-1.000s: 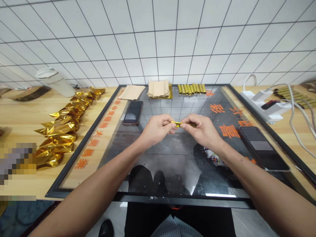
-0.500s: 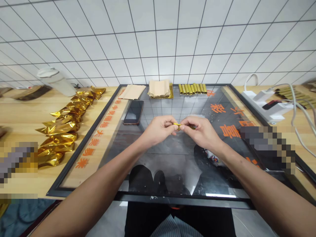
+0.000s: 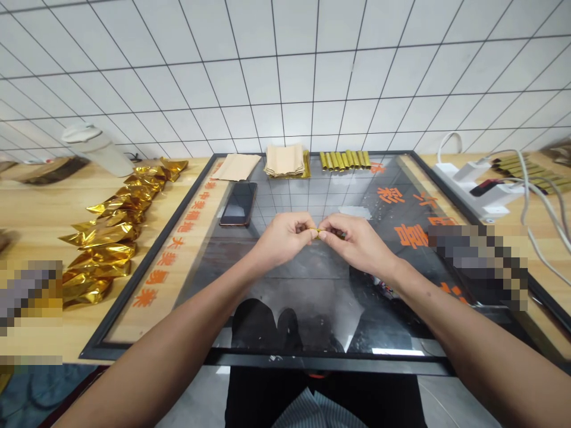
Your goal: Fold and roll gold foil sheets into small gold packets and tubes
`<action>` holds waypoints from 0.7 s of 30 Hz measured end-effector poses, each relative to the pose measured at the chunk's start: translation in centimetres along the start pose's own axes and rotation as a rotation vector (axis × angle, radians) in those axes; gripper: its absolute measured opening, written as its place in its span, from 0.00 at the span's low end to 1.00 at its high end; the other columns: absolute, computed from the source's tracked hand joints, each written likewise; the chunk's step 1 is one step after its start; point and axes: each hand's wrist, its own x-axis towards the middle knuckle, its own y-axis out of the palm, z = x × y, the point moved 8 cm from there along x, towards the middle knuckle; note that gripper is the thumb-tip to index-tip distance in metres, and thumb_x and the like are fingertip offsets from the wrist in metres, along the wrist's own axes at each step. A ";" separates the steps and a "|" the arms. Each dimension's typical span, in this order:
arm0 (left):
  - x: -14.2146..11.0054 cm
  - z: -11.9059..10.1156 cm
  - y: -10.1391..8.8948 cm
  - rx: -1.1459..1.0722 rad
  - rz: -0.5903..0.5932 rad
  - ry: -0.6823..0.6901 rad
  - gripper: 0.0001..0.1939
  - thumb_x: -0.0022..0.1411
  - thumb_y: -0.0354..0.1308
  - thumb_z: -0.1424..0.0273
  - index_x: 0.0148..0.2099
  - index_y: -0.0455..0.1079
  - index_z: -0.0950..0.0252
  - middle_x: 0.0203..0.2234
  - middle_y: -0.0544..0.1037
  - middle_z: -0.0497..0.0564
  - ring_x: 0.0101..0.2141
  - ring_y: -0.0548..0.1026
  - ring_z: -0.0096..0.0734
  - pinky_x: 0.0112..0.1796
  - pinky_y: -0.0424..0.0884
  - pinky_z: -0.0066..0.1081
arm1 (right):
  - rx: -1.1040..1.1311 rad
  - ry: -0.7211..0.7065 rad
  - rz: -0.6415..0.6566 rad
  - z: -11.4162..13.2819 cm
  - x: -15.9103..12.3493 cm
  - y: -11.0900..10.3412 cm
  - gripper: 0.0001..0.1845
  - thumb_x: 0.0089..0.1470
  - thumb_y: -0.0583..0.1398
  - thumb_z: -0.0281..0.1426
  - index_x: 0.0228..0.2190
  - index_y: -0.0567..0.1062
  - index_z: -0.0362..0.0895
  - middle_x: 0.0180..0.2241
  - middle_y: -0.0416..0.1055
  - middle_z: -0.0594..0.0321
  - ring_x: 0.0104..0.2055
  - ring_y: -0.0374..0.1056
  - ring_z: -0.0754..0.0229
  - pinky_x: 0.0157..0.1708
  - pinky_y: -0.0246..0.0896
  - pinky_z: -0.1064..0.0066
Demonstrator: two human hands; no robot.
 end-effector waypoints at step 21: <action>0.4 0.7 0.4 -0.184 -0.005 -0.046 0.05 0.61 0.65 0.69 0.37 0.74 0.65 0.27 0.79 0.47 0.31 0.79 0.29 0.35 0.72 0.28 | 0.228 0.125 -0.086 -1.9 0.1 0.1 0.09 0.65 0.64 0.37 0.33 0.77 0.46 0.28 0.70 0.67 0.30 0.62 0.61 0.32 0.56 0.67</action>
